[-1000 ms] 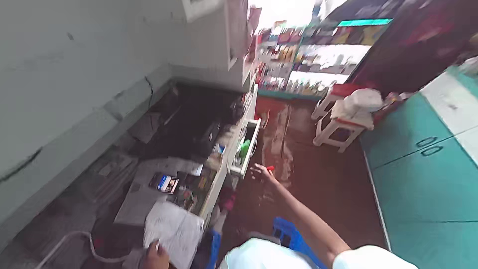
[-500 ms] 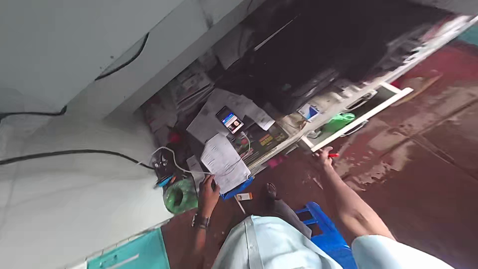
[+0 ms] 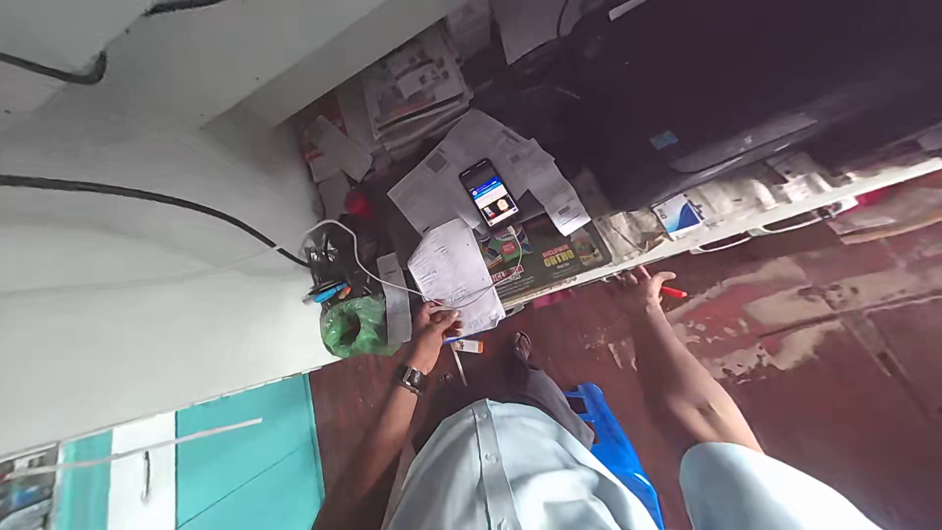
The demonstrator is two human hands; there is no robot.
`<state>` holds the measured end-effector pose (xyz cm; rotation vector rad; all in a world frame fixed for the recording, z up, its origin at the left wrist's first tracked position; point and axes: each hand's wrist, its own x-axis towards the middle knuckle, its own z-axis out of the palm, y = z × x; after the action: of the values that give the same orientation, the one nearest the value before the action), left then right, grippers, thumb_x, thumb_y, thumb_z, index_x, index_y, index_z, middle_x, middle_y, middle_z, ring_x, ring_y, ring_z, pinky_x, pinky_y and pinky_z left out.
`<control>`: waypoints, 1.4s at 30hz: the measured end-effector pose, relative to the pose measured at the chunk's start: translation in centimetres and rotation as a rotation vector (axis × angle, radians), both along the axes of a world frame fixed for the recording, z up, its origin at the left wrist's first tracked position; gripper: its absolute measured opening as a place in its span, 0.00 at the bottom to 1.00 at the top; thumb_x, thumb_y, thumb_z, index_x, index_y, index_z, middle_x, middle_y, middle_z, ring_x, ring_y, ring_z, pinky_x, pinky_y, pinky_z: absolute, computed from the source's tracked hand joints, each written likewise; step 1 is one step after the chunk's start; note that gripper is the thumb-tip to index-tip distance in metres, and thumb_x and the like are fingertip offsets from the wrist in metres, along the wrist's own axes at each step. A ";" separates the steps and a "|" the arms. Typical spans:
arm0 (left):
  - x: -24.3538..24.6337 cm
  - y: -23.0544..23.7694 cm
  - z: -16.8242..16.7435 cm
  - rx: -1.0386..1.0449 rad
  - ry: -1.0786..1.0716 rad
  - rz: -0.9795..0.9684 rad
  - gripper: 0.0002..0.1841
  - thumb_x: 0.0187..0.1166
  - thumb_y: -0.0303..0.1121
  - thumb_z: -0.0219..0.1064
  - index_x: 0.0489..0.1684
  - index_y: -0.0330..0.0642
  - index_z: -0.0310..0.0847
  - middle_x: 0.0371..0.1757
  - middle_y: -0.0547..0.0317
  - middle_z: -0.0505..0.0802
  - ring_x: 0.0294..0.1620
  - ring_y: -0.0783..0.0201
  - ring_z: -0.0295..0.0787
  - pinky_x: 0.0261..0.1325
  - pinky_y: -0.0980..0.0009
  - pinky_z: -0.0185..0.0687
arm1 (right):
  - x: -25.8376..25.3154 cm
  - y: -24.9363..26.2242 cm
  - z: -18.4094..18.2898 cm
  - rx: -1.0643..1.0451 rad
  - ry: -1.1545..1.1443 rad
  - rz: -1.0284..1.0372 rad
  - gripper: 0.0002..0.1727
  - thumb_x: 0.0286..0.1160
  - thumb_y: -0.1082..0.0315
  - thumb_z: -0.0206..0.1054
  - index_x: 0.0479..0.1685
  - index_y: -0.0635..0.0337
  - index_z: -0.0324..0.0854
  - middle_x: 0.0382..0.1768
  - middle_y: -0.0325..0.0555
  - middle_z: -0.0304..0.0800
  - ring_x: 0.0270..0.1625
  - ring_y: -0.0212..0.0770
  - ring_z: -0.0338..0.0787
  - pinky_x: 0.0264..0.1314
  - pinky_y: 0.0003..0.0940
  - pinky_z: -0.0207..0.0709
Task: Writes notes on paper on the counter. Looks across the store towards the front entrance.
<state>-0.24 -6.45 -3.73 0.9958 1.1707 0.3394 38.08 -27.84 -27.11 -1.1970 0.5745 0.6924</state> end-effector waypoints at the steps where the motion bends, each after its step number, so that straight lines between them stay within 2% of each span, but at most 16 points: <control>1: 0.4 0.3 -0.1 0.004 -0.004 0.034 0.20 0.83 0.22 0.63 0.71 0.31 0.62 0.43 0.44 0.92 0.37 0.55 0.94 0.40 0.62 0.92 | -0.5 -0.4 0.7 -0.053 -0.053 -0.006 0.50 0.82 0.25 0.19 0.92 0.51 0.51 0.79 0.55 0.74 0.71 0.51 0.84 0.66 0.54 0.82; 3: 1.0 0.9 -0.6 0.050 -0.014 0.084 0.17 0.84 0.22 0.62 0.66 0.29 0.63 0.38 0.45 0.91 0.34 0.57 0.93 0.39 0.63 0.92 | -2.4 -0.8 4.4 -0.207 -0.208 -0.170 0.41 0.93 0.37 0.30 0.81 0.64 0.65 0.57 0.57 0.88 0.48 0.46 0.91 0.50 0.45 0.87; 4: 1.2 1.3 -1.1 0.084 -0.031 0.111 0.17 0.84 0.21 0.61 0.66 0.28 0.63 0.38 0.45 0.91 0.35 0.57 0.94 0.41 0.63 0.93 | -3.5 -1.0 6.2 -0.224 -0.308 -0.282 0.37 0.95 0.43 0.31 0.71 0.67 0.70 0.43 0.52 0.90 0.36 0.41 0.90 0.41 0.40 0.87; 6: 1.7 2.1 -2.0 0.178 -0.062 0.144 0.18 0.84 0.20 0.61 0.67 0.24 0.63 0.39 0.44 0.91 0.36 0.57 0.94 0.45 0.61 0.94 | -6.4 -1.4 10.2 -0.091 -0.408 -0.338 0.36 0.95 0.44 0.22 0.60 0.61 0.71 0.26 0.37 0.83 0.23 0.31 0.84 0.29 0.32 0.83; 7: 1.8 2.4 -2.4 0.231 -0.059 0.148 0.19 0.83 0.19 0.62 0.68 0.23 0.63 0.39 0.43 0.91 0.36 0.57 0.95 0.46 0.61 0.94 | -9.2 -0.9 12.8 0.030 -0.458 -0.286 0.40 0.93 0.41 0.17 0.60 0.59 0.72 0.22 0.34 0.86 0.21 0.30 0.85 0.26 0.30 0.84; 8: 1.8 2.4 -2.7 0.282 -0.040 0.138 0.20 0.82 0.20 0.63 0.68 0.22 0.64 0.40 0.42 0.92 0.36 0.57 0.95 0.46 0.62 0.95 | -12.5 -0.4 14.9 0.187 -0.532 -0.158 0.41 0.91 0.40 0.16 0.62 0.58 0.72 0.27 0.34 0.92 0.27 0.31 0.90 0.32 0.30 0.88; 10: 1.9 2.3 -3.0 0.333 -0.006 0.114 0.21 0.82 0.21 0.64 0.70 0.22 0.64 0.43 0.41 0.92 0.37 0.57 0.96 0.47 0.62 0.95 | -18.8 1.8 18.5 0.345 -0.642 0.160 0.34 0.92 0.43 0.34 0.57 0.56 0.84 0.40 0.37 0.96 0.42 0.33 0.93 0.48 0.32 0.89; 11: 2.0 2.3 -3.0 0.342 -0.003 0.118 0.22 0.81 0.22 0.65 0.70 0.22 0.64 0.43 0.41 0.92 0.37 0.58 0.96 0.47 0.62 0.95 | -21.1 3.2 19.9 0.336 -0.669 0.327 0.28 0.92 0.50 0.42 0.53 0.59 0.86 0.42 0.39 0.95 0.43 0.34 0.92 0.50 0.33 0.87; 15: 1.4 2.1 -3.7 0.380 -0.084 0.164 0.20 0.77 0.19 0.68 0.63 0.19 0.69 0.42 0.41 0.92 0.38 0.57 0.95 0.49 0.62 0.95 | -26.4 9.3 19.6 0.366 -0.848 0.669 0.13 0.77 0.73 0.61 0.53 0.71 0.85 0.35 0.45 0.95 0.35 0.36 0.93 0.42 0.35 0.89; 19: 0.6 2.0 -4.8 0.453 -0.185 0.179 0.17 0.76 0.21 0.69 0.59 0.20 0.72 0.44 0.41 0.93 0.44 0.56 0.95 0.56 0.59 0.93 | -27.8 12.5 17.8 0.150 -0.980 0.756 0.07 0.64 0.70 0.74 0.38 0.63 0.90 0.30 0.39 0.94 0.30 0.27 0.90 0.36 0.27 0.86; 23: 0.5 2.0 -5.1 0.425 -0.229 0.172 0.18 0.77 0.20 0.68 0.61 0.21 0.71 0.47 0.40 0.92 0.48 0.54 0.95 0.58 0.58 0.93 | -28.3 13.2 16.1 -0.051 -1.086 0.777 0.07 0.62 0.65 0.76 0.33 0.59 0.91 0.27 0.37 0.93 0.28 0.27 0.89 0.34 0.30 0.86; 30: 0.2 2.7 -5.1 0.398 -0.217 0.135 0.17 0.77 0.20 0.67 0.61 0.21 0.71 0.47 0.41 0.92 0.47 0.56 0.95 0.58 0.60 0.93 | -29.3 14.2 16.4 -0.160 -1.153 0.781 0.06 0.65 0.65 0.75 0.30 0.58 0.92 0.26 0.37 0.93 0.29 0.27 0.89 0.36 0.29 0.85; 34: 0.1 2.8 -5.6 0.395 -0.225 0.143 0.18 0.75 0.20 0.69 0.60 0.21 0.72 0.48 0.40 0.92 0.47 0.54 0.95 0.58 0.58 0.94 | -29.0 13.7 17.4 -0.354 -1.245 0.727 0.06 0.64 0.67 0.72 0.29 0.60 0.92 0.30 0.43 0.93 0.34 0.36 0.92 0.41 0.39 0.85; 36: 0.2 2.9 -5.7 0.383 -0.248 0.161 0.17 0.75 0.20 0.69 0.60 0.22 0.72 0.48 0.40 0.92 0.47 0.54 0.96 0.57 0.58 0.94 | -28.3 13.7 17.7 -0.412 -1.201 0.658 0.05 0.61 0.67 0.74 0.26 0.59 0.90 0.27 0.41 0.92 0.32 0.35 0.90 0.39 0.38 0.84; 38: 0.2 2.9 -5.6 0.374 -0.238 0.159 0.18 0.76 0.20 0.69 0.60 0.22 0.72 0.49 0.40 0.91 0.47 0.54 0.95 0.58 0.58 0.95 | -27.7 13.5 17.1 -0.361 -1.147 0.630 0.05 0.62 0.67 0.74 0.27 0.60 0.89 0.24 0.39 0.91 0.27 0.32 0.88 0.34 0.35 0.83; 42: 0.1 3.1 -5.7 0.416 -0.203 0.131 0.17 0.76 0.21 0.70 0.60 0.23 0.73 0.48 0.41 0.93 0.46 0.55 0.96 0.57 0.59 0.95 | -27.2 13.1 16.9 0.016 -0.971 0.570 0.10 0.73 0.73 0.66 0.47 0.71 0.85 0.28 0.42 0.92 0.26 0.33 0.91 0.29 0.32 0.89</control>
<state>-0.16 -3.32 -9.40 1.2131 1.0011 0.7941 10.86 -14.74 -10.22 -1.5167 -0.6012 0.4878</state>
